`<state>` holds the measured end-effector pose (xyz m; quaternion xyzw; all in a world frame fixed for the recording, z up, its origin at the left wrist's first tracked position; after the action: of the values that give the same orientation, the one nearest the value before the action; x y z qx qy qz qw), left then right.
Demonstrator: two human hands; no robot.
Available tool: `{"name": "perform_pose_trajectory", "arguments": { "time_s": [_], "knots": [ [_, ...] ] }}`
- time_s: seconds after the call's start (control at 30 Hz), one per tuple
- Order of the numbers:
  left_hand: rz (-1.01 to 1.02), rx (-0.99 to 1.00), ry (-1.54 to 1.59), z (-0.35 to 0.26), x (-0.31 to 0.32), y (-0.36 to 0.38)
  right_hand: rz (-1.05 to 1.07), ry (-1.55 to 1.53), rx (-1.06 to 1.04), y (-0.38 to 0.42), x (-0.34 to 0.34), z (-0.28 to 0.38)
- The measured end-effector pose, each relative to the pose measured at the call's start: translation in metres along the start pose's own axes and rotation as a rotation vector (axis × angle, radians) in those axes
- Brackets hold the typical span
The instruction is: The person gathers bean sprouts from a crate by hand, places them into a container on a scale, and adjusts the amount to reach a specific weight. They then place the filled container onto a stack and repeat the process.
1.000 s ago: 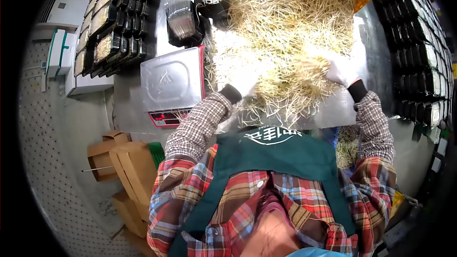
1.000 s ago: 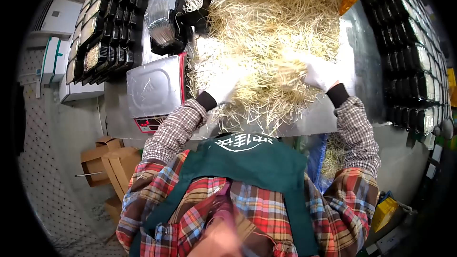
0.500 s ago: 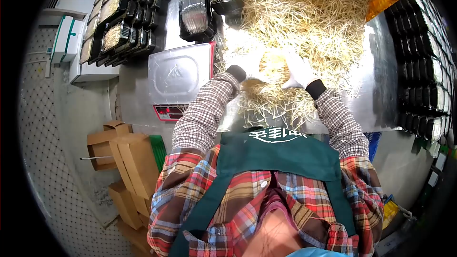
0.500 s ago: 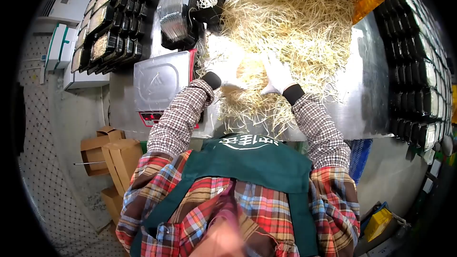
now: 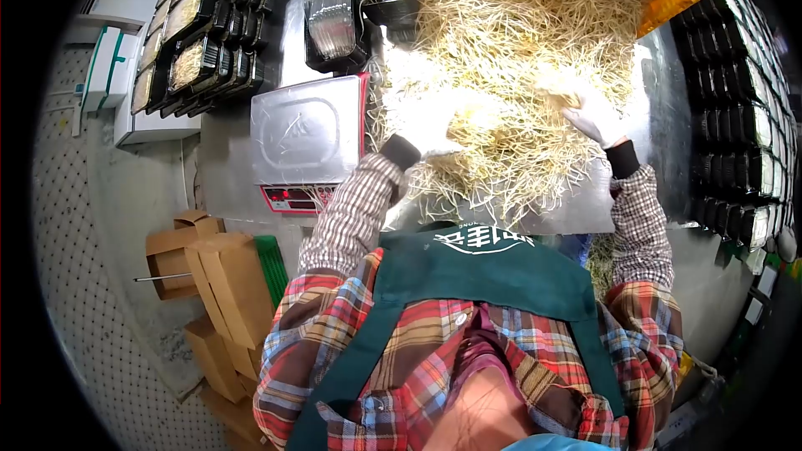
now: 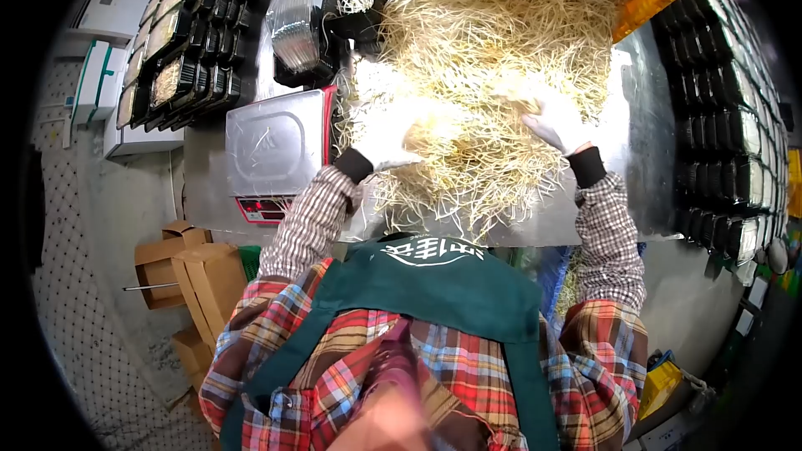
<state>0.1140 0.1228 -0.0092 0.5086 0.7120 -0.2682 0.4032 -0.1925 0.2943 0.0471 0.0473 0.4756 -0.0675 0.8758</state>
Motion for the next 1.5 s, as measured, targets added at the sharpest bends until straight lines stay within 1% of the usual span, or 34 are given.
{"name": "perform_pose_trajectory", "arguments": {
  "time_s": [0.03, 0.07, 0.1, 0.13, 0.17, 0.2, 0.27, 0.3, 0.33, 0.4, 0.43, 0.47, 0.5, 0.6, 0.63, 0.73, 0.77, 0.8, 0.83, 0.9, 1.0, 1.03, 1.07, 1.13, 1.17, 1.2, 1.23, 1.27, 1.3, 1.33, 1.37, 1.4, 1.43, 1.5],
  "knots": [
    [-0.059, -0.024, 0.066, -0.01, -0.013, 0.009, -0.094, -0.052, -0.041, -0.008, -0.006, 0.021],
    [-0.121, -0.054, 0.129, -0.018, -0.021, 0.019, -0.094, -0.031, -0.11, -0.021, 0.018, 0.011],
    [-0.323, -0.149, 0.12, -0.006, 0.004, 0.037, -0.093, -0.014, -0.182, -0.038, 0.045, 0.002],
    [-0.464, -0.246, 0.107, -0.012, 0.011, 0.055, -0.058, -0.162, -0.289, -0.053, 0.058, 0.02],
    [-0.42, -0.464, 0.328, -0.011, 0.028, 0.079, 0.074, -0.268, -0.272, -0.072, 0.083, 0.024],
    [-0.372, -0.677, 0.549, -0.011, 0.041, 0.101, 0.162, -0.16, -0.193, -0.076, 0.095, 0.037],
    [-0.219, -0.955, 0.991, -0.022, 0.048, 0.12, 0.264, -0.114, -0.192, -0.083, 0.111, 0.058],
    [-0.137, -1.085, 1.223, -0.03, 0.054, 0.125, 0.303, -0.132, -0.087, -0.087, 0.118, 0.064],
    [-0.281, -1.075, 1.448, -0.041, 0.062, 0.127, 0.345, -0.145, 0.02, -0.089, 0.129, 0.066],
    [-0.458, -0.996, 1.677, -0.036, 0.102, 0.12, 0.36, -0.217, 0.007, -0.085, 0.138, 0.072],
    [-0.512, -1.026, 1.627, -0.044, 0.097, 0.101, 0.325, -0.28, -0.118, -0.081, 0.138, 0.077],
    [-0.42, -1.062, 1.53, -0.049, 0.086, 0.088, 0.289, -0.345, -0.243, -0.08, 0.138, 0.081],
    [-0.416, -0.979, 1.539, -0.046, 0.093, 0.082, 0.395, -0.129, -0.178, -0.085, 0.139, 0.075],
    [-0.427, -0.579, 1.273, -0.035, 0.1, 0.075, 0.303, -0.227, -0.114, -0.077, 0.134, 0.074],
    [-0.581, -0.569, 1.268, -0.038, 0.103, 0.069, 0.354, -0.279, 0.054, -0.076, 0.131, 0.067],
    [-0.646, -0.831, 1.597, -0.024, 0.097, 0.074, 0.252, -0.226, 0.115, -0.087, 0.114, 0.042],
    [-0.664, -0.956, 1.638, -0.029, 0.081, 0.077, 0.206, -0.143, 0.157, -0.086, 0.114, 0.029],
    [-0.676, -1.084, 1.674, -0.032, 0.076, 0.08, 0.224, -0.192, 0.141, -0.086, 0.121, 0.021],
    [-0.675, -1.107, 1.668, -0.032, 0.078, 0.078, 0.242, -0.244, 0.127, -0.084, 0.124, 0.023],
    [-0.686, -0.928, 1.554, -0.032, 0.098, 0.06, 0.227, -0.343, 0.146, -0.072, 0.122, 0.054],
    [-0.683, -0.772, 1.642, -0.03, 0.103, 0.035, 0.287, -0.431, -0.123, -0.07, 0.156, 0.049],
    [-0.661, -0.701, 1.616, -0.028, 0.106, 0.035, 0.373, -0.37, -0.142, -0.071, 0.143, 0.048],
    [-0.611, -0.761, 1.689, -0.05, 0.06, 0.036, 0.444, -0.47, -0.013, -0.076, 0.127, 0.046],
    [-0.547, -0.708, 1.678, -0.037, 0.059, 0.047, 0.587, -0.674, 0.261, -0.077, 0.103, 0.037],
    [-0.511, -0.663, 1.63, -0.021, 0.066, 0.055, 0.367, -0.154, -0.086, -0.078, 0.099, 0.027],
    [-0.478, -0.612, 1.58, -0.006, 0.071, 0.062, 0.317, -0.203, -0.095, -0.076, 0.103, 0.008],
    [-0.524, -0.648, 1.787, 0.006, 0.076, 0.072, 0.27, -0.254, -0.105, -0.072, 0.112, -0.014],
    [-0.611, -0.642, 1.621, 0.019, 0.089, 0.08, 0.224, -0.307, -0.114, -0.07, 0.118, -0.024],
    [-0.69, -0.632, 1.452, 0.035, 0.105, 0.086, 0.246, -0.241, -0.066, -0.067, 0.12, -0.023],
    [-0.76, -0.619, 1.281, 0.042, 0.112, 0.089, 0.241, -0.375, 0.045, -0.062, 0.121, -0.007],
    [-0.823, -0.64, 1.478, 0.028, 0.102, 0.085, 0.237, -0.507, 0.157, -0.056, 0.12, 0.024],
    [-0.792, -0.634, 1.489, 0.02, 0.099, 0.077, 0.23, -0.639, 0.271, -0.053, 0.119, 0.04],
    [-0.762, -0.627, 1.499, 0.013, 0.099, 0.068, 0.17, -0.546, 0.069, -0.052, 0.139, 0.032],
    [-0.66, -0.616, 1.51, 0.009, 0.094, 0.052, 0.32, -0.6, 0.119, -0.054, 0.132, 0.047]
  ]
}}
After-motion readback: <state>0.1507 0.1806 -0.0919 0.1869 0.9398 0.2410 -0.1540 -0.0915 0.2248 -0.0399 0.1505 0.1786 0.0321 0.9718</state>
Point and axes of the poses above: each hand's wrist, its own y-axis away from the middle knuckle, its own x-axis out of the palm, z = x × y, the point moved 1 cm from there along -y, towards the middle knuckle
